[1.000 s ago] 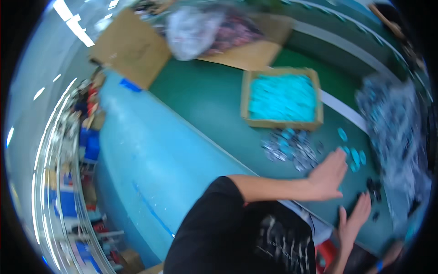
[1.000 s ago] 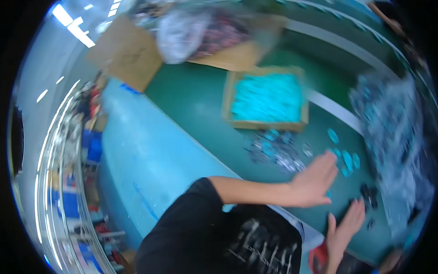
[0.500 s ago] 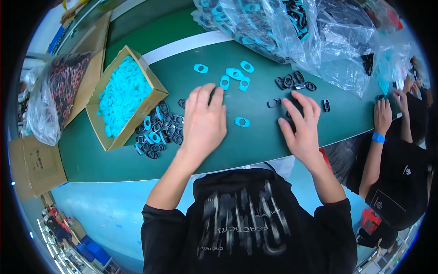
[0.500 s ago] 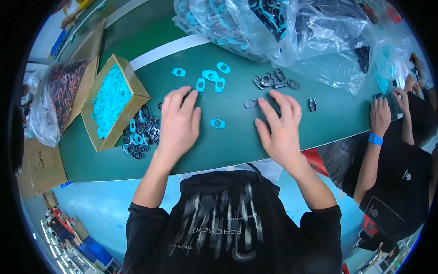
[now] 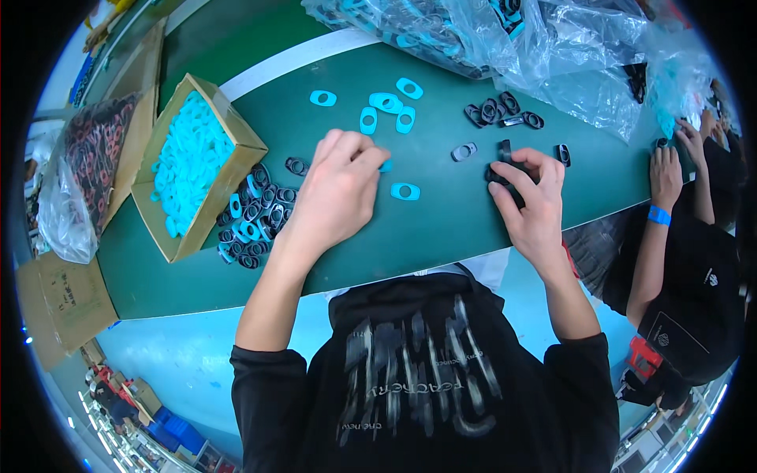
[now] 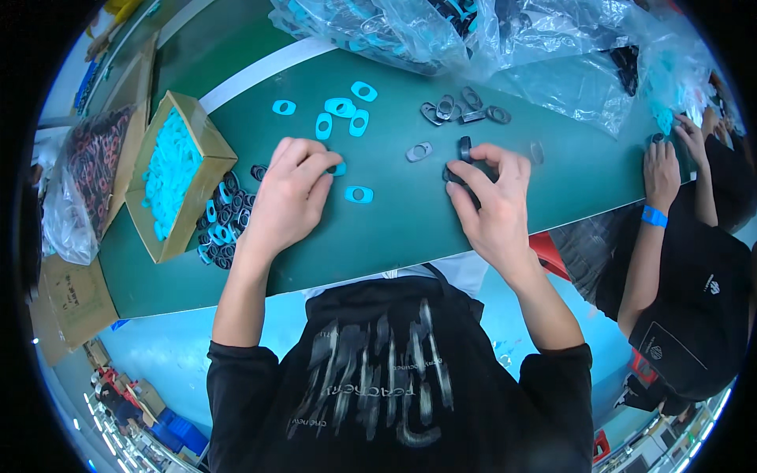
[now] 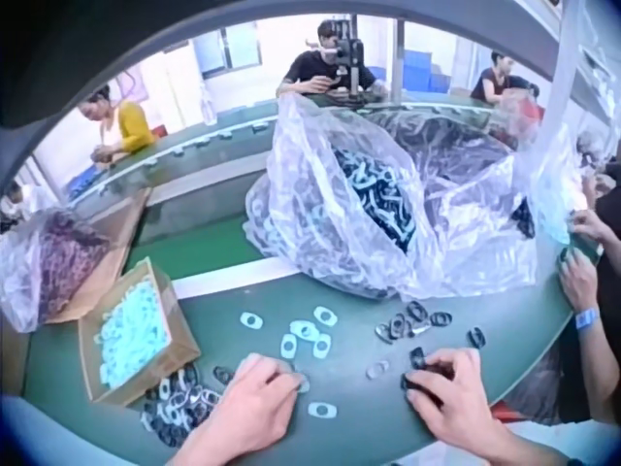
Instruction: Assemble teal plastic components with black metal clips at a factory workbench.
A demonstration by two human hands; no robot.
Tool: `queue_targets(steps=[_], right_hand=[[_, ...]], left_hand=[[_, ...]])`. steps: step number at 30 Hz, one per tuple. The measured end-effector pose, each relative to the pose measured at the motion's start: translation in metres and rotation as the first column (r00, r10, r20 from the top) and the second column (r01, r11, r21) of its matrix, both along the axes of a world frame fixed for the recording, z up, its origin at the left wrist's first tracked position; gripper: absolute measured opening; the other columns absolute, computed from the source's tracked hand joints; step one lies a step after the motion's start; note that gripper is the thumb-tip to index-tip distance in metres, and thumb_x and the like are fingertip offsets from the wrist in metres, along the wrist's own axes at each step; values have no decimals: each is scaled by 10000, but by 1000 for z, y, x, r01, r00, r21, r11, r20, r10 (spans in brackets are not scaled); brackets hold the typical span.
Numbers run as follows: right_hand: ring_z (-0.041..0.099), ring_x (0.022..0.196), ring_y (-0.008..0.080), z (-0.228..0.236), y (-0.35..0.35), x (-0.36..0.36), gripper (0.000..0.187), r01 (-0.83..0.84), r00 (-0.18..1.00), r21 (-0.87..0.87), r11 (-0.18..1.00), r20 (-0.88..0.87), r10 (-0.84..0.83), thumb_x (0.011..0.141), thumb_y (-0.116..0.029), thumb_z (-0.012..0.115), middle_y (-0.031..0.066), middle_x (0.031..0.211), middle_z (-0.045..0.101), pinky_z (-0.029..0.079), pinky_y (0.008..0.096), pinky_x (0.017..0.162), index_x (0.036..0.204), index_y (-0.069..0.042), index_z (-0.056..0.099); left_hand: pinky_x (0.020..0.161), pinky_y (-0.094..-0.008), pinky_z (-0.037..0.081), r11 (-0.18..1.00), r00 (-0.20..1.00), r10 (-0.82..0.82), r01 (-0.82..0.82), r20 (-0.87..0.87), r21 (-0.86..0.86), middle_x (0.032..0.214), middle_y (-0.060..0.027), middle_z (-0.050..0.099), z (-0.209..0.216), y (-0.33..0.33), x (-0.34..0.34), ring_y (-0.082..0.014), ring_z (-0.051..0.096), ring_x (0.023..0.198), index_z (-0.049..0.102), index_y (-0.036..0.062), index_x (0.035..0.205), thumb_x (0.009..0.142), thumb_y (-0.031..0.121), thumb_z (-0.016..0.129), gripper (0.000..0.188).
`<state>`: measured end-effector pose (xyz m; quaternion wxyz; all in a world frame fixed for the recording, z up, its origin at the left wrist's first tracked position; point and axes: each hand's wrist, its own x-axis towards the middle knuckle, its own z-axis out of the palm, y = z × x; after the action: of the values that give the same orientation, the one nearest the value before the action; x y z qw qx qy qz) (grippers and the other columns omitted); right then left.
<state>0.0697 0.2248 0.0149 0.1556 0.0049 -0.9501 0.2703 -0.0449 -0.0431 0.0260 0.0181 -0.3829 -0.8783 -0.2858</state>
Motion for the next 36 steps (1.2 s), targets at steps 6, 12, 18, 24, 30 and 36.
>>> queue_targets(steps=[6,12,18,24,30,36], right_hand=[[586,953,278,0,-4,0,323,-86,995,-120,989,-65,79,809,-50,780,123,1062,621,500,361,851,1121,-12,705],[615,906,274,4,-13,-6,361,-134,991,-290,948,-21,133,825,-45,762,134,1032,632,507,353,819,1175,-5,682],[597,988,284,0,-15,-7,338,-193,981,-165,967,6,196,805,-42,767,111,1051,627,506,381,842,1139,-34,714],[583,1027,298,7,-14,-10,367,-201,975,-133,971,67,211,782,-56,786,111,1087,611,503,398,876,1137,-29,699],[582,1016,301,11,-9,-9,383,-202,973,-142,969,85,216,776,-60,792,117,1094,602,502,399,882,1145,-29,695],[588,960,289,9,-13,-15,376,-237,965,-82,968,96,244,781,-74,795,107,1021,610,502,401,839,1140,-33,693]], left_hand=[[866,-415,484,997,995,-50,45,83,59,979,-128,593,6,10,1,-323,564,963,699,9,1041,795,-48,686,253],[866,-397,498,997,991,-81,82,103,2,979,-116,594,1,17,-6,-312,575,991,698,21,1088,815,-22,712,276],[852,-395,516,989,987,-126,117,101,91,1012,-115,630,0,19,-5,-320,602,992,703,24,1091,806,20,748,288],[862,-411,492,984,997,-68,59,44,168,996,-102,625,-3,4,11,-314,593,972,705,38,1038,768,41,780,280],[781,-398,448,990,988,-97,108,-124,90,960,-60,587,-11,10,26,-264,571,935,707,61,981,731,56,807,270],[792,-403,452,991,991,-64,76,-120,107,958,-65,588,-12,9,26,-268,569,941,705,59,981,731,73,817,274]])
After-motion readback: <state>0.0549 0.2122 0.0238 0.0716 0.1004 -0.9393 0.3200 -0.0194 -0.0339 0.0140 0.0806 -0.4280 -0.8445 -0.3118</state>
